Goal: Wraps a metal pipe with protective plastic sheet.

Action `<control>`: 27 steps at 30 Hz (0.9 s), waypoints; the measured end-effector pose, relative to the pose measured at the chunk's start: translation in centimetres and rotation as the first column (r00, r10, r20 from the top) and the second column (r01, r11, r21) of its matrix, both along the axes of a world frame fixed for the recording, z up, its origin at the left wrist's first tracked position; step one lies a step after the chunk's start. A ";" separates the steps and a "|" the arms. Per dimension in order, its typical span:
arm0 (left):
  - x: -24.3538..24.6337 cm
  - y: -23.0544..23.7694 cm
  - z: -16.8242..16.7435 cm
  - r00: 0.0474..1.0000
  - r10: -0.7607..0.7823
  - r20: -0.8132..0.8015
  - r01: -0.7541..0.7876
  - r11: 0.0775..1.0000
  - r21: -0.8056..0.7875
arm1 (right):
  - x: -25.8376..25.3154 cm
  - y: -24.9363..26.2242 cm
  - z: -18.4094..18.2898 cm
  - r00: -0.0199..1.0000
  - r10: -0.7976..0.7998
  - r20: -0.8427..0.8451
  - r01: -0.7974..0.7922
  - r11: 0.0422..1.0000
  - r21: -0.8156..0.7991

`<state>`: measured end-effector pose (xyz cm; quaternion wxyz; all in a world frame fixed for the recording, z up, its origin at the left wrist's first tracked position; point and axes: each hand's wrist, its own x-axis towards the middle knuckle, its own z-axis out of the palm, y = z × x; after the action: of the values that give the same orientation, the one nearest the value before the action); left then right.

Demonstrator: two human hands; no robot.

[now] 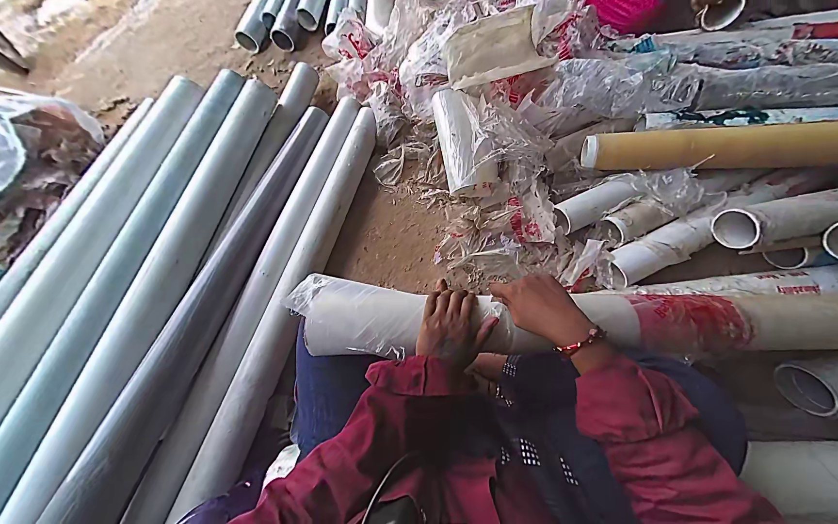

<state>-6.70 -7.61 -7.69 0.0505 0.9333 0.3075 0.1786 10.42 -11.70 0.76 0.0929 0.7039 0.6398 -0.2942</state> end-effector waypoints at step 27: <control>0.3 0.6 -0.4 0.952 -0.165 0.260 0.172 0.985 -0.006 | -2.2 -2.5 0.6 0.795 -0.587 -0.154 0.589 0.807 -0.033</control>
<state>-6.43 -7.02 -8.07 0.1186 0.9240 0.2203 0.2891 8.27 -14.22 1.33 -0.0593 0.8431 0.3973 -0.3575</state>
